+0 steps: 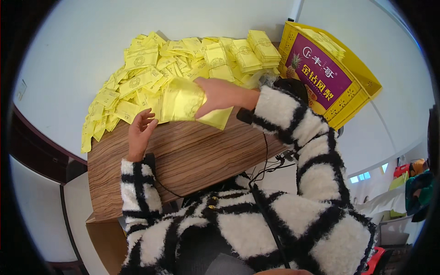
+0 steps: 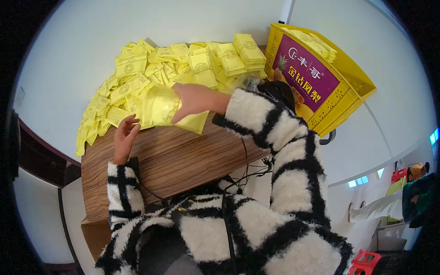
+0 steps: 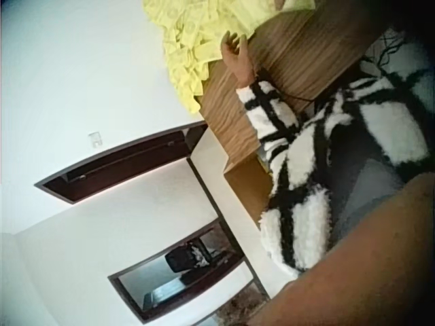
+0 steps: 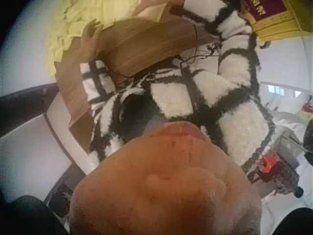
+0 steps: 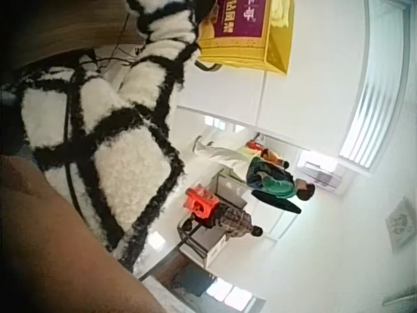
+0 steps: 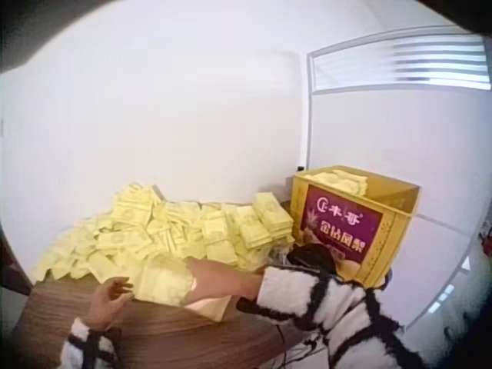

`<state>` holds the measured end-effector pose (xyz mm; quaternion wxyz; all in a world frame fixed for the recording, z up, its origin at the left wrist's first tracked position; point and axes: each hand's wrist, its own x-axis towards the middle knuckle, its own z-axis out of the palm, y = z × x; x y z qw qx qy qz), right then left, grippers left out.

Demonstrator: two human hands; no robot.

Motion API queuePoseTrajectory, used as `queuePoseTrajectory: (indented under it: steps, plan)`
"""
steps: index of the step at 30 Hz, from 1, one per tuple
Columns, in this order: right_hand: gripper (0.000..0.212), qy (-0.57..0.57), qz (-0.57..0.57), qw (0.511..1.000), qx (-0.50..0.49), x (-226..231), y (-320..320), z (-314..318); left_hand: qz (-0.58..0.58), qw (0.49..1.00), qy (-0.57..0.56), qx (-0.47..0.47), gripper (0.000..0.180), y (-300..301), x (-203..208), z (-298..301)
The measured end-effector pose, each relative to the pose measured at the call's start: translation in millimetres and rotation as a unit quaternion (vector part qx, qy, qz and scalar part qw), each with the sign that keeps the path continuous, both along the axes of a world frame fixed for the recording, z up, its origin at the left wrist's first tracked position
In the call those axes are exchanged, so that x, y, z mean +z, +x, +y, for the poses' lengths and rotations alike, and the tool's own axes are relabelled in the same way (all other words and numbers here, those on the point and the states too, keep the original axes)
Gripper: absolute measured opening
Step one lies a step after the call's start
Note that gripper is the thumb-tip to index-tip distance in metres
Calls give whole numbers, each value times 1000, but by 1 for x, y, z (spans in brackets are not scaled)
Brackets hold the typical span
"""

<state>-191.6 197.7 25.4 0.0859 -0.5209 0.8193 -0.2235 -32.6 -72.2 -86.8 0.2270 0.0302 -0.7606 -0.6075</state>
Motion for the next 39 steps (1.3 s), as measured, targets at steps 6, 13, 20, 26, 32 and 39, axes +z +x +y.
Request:
queuePoseTrajectory:
  steps: [6, 13, 20, 26, 32, 39]
  plan:
    - [79, -67, -185, 973, -121, 47, -60, 38, -24, 1000, 3, 11, 42, 8, -2, -3]
    - [53, -210, -387, 864, -243, 81, -180, 115, -55, 998, -16, 5, 40, 3, 3, 7]
    - [54, -262, -437, 795, -329, 87, -253, 151, -80, 996, -32, 2, 37, 5, 10, 10]
    - [54, -224, -411, 803, -369, 77, -279, 163, -102, 994, -34, 7, 37, 5, 9, 11]
    - [63, -120, -224, 888, -382, 76, -293, 163, -115, 992, -47, 19, 37, 9, 9, 13]
    - [62, 0, 286, 881, -378, 72, -318, 168, -122, 991, -57, 11, 36, 3, 13, 16]
